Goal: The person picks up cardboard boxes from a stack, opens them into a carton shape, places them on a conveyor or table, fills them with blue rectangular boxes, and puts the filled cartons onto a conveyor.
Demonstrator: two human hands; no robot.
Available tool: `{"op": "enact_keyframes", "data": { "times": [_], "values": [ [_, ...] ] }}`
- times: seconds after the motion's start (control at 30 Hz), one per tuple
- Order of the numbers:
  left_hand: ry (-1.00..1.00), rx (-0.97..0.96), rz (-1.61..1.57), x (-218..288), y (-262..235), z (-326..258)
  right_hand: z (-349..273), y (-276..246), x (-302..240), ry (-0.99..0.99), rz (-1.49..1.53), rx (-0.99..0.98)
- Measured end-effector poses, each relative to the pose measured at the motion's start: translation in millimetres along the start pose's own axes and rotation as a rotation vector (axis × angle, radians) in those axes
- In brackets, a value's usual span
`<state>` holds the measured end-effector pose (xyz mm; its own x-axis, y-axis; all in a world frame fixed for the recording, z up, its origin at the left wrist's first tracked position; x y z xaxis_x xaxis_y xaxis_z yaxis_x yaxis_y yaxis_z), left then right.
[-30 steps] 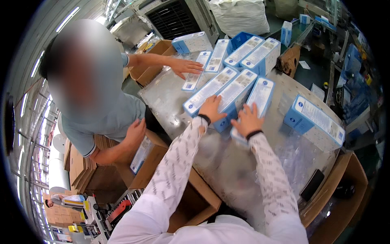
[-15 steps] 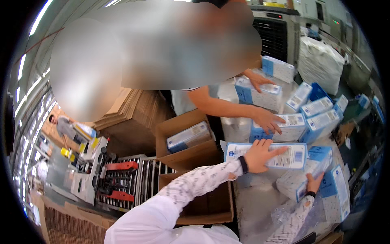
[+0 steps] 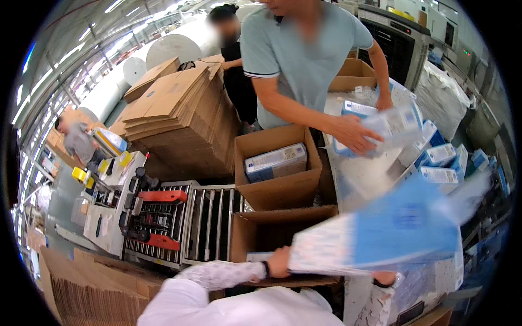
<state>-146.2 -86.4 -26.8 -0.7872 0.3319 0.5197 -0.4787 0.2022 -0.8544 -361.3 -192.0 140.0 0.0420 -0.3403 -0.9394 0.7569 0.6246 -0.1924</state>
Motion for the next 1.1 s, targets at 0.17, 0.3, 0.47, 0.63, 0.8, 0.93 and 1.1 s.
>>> {"op": "enact_keyframes", "data": {
  "times": [0.17,0.3,0.47,0.63,0.8,0.93,1.1],
  "values": [
    [-0.045,0.281,0.28,7.2,102.9,28.3,91.5,142.2,54.7,-0.186,-0.406,-0.269],
    [-0.328,-0.32,0.248,-21.4,180.2,31.6,44.9,224.6,262.2,0.184,-0.879,-0.871],
    [-0.294,-0.308,0.015,-49.0,251.5,28.1,30.2,264.5,369.8,0.168,-0.72,-0.667],
    [-0.117,0.292,-0.172,-4.8,-0.9,108.5,147.0,-33.4,97.1,-0.056,-0.326,-0.31],
    [0.189,0.461,-0.101,81.3,-131.4,253.1,119.6,-370.1,125.5,0.605,-1.31,0.111],
    [0.394,0.298,0.236,140.4,-91.8,375.9,137.8,-382.5,165.1,0.374,-1.038,0.089],
    [0.268,0.073,0.547,139.4,-48.8,472.1,64.8,-537.0,175.7,0.888,-1.17,0.391]
  ]
}}
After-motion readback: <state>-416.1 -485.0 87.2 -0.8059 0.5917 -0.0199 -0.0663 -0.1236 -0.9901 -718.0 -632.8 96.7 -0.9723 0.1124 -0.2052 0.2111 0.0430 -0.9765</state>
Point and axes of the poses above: each hand's wrist, its own z-axis towards the middle knuckle, its own y-axis out of the palm, x = y × z, the point moved 9 cm from there along z, towards the middle knuckle, and after that the axes turned 2 degrees about x, right-handed, at the moved point
